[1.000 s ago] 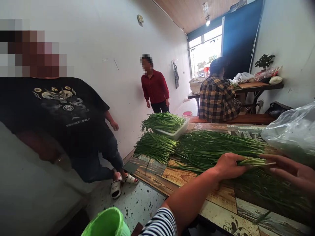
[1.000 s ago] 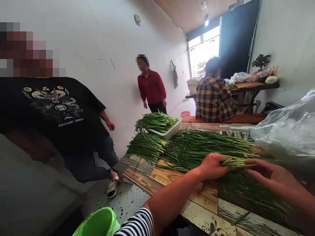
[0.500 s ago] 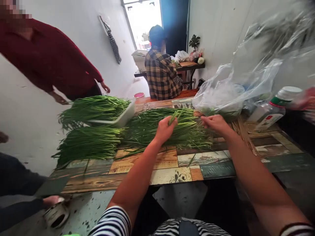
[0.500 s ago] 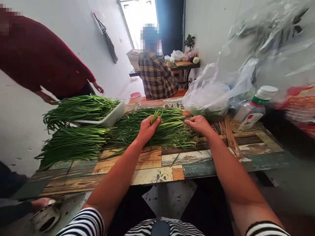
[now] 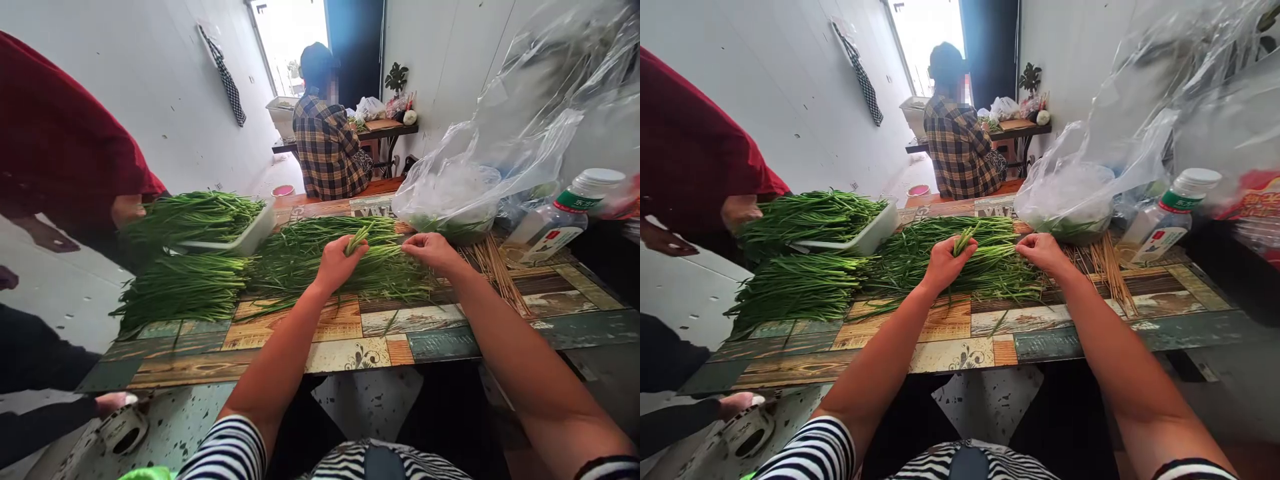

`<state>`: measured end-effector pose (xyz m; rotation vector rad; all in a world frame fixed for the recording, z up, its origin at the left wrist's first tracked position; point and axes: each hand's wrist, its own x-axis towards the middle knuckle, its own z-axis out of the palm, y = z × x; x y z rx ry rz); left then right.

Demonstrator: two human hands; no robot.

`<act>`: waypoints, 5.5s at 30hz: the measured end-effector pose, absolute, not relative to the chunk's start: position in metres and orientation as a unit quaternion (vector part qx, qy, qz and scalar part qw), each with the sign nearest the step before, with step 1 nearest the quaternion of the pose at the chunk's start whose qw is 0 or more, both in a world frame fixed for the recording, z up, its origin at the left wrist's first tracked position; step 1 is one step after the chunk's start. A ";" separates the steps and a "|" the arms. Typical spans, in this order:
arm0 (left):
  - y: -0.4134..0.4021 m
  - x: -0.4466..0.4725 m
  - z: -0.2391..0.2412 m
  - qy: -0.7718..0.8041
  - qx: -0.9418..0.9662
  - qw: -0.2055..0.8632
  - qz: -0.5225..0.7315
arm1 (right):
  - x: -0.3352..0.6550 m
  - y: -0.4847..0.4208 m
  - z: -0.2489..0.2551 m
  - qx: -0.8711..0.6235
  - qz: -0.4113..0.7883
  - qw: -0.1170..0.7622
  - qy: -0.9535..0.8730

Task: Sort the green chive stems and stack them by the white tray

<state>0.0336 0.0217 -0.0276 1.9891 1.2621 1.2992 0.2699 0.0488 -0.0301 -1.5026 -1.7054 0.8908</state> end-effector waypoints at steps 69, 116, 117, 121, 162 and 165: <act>0.016 0.044 -0.026 0.494 0.774 0.184 0.351 | 0.253 0.042 -0.030 -0.538 0.375 0.516 -0.551; 0.020 0.045 -0.033 0.458 0.809 0.156 0.334 | 0.245 0.032 -0.023 -0.479 0.315 0.392 -0.719; 0.020 0.046 -0.033 0.455 0.811 0.153 0.335 | 0.245 0.033 -0.025 -0.481 0.318 0.403 -0.711; 0.020 0.046 -0.037 0.464 0.804 0.142 0.342 | 0.244 0.032 -0.025 -0.480 0.362 0.440 -0.667; 0.026 0.035 -0.031 0.475 0.725 0.298 0.400 | 0.267 0.055 -0.034 -0.631 0.265 0.324 -0.653; 0.027 0.036 -0.033 0.474 0.720 0.286 0.418 | 0.264 0.056 -0.044 -0.620 0.214 0.318 -0.685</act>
